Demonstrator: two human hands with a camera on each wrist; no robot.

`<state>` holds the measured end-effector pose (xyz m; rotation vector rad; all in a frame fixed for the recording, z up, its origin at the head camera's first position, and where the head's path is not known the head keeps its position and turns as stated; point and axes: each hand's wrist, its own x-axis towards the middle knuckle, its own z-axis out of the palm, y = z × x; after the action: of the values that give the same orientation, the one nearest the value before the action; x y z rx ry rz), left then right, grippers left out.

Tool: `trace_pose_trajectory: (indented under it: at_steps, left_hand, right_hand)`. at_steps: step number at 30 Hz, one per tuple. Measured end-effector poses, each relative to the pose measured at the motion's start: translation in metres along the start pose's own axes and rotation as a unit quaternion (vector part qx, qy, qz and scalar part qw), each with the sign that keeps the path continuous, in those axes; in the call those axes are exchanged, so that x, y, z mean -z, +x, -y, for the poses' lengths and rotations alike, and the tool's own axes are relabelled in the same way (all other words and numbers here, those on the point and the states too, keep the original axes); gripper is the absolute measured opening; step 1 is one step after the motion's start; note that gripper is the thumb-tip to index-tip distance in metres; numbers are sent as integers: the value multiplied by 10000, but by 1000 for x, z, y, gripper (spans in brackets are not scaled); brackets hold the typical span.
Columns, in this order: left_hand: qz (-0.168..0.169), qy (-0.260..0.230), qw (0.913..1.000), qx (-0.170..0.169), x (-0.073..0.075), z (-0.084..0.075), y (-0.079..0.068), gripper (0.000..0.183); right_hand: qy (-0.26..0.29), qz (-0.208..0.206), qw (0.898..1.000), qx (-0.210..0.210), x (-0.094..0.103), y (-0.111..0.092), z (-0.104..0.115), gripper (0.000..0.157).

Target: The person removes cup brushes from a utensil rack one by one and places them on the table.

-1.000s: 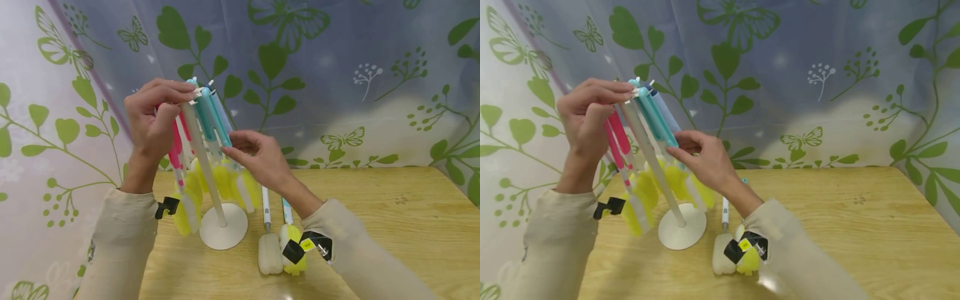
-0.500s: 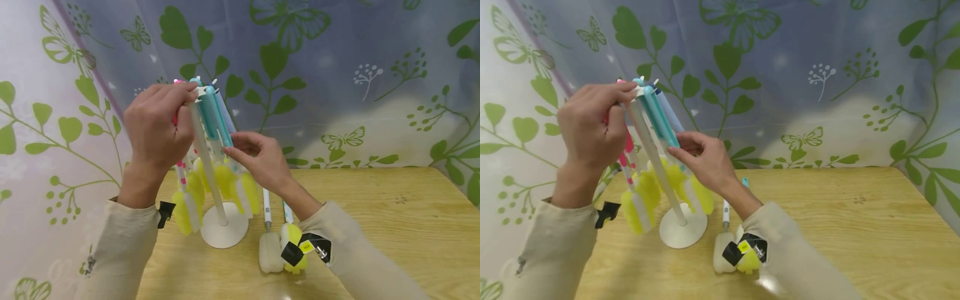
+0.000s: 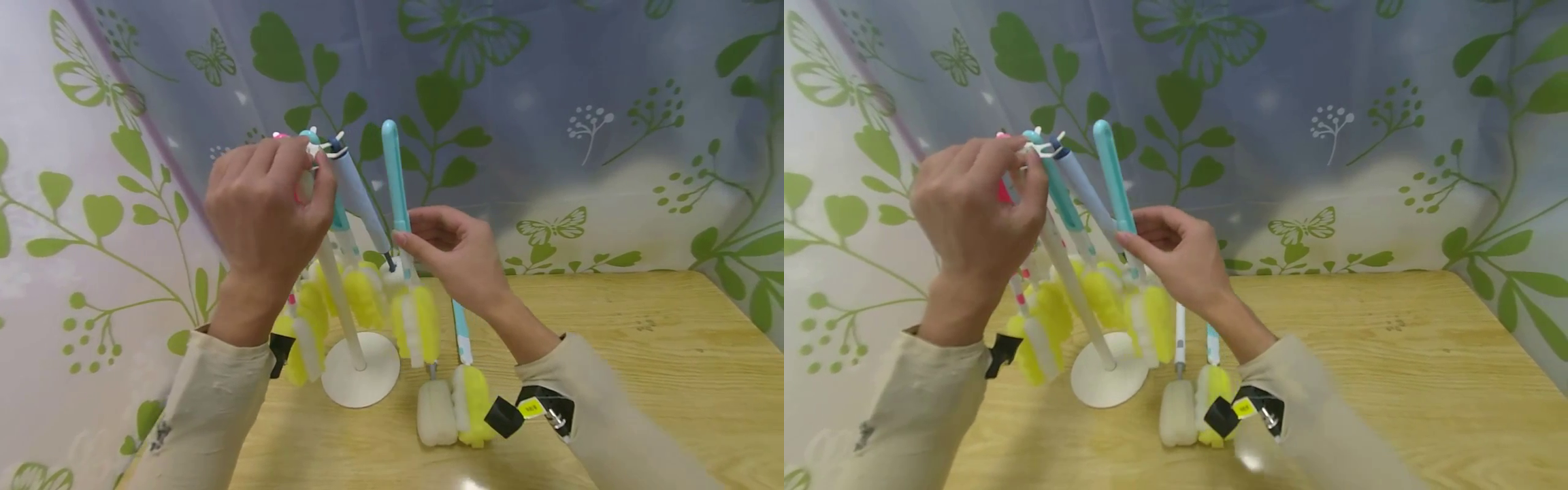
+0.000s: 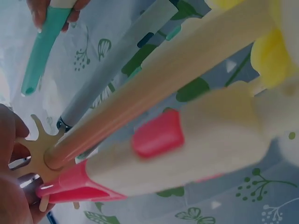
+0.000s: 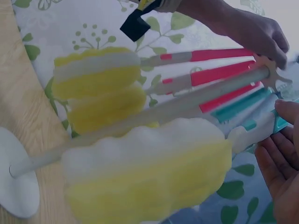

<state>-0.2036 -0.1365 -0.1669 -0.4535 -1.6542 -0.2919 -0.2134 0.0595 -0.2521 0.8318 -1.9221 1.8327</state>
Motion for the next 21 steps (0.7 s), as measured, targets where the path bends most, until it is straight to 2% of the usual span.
trace_pose_trajectory:
  at_steps: [4, 8, 15, 21]
  left_hand:
    - [-79, 43, 9997, 248, -1, -3, 0, 20]
    - [-113, 114, 9992, 355, -3, -4, 0, 20]
    - [-189, 72, 9988, 439, -7, -7, 1, 20]
    - [-277, 24, 9985, 481, -10, -7, 2, 21]
  right_hand:
    - [-244, -233, 9994, -120, 22, -5, -6, 25]
    - [-630, -443, 9956, -532, 46, -12, -21, 29]
    - [-1324, -679, 9800, -1318, 82, -33, -54, 37]
    - [-1595, -675, 9678, -1826, 100, -51, -77, 41]
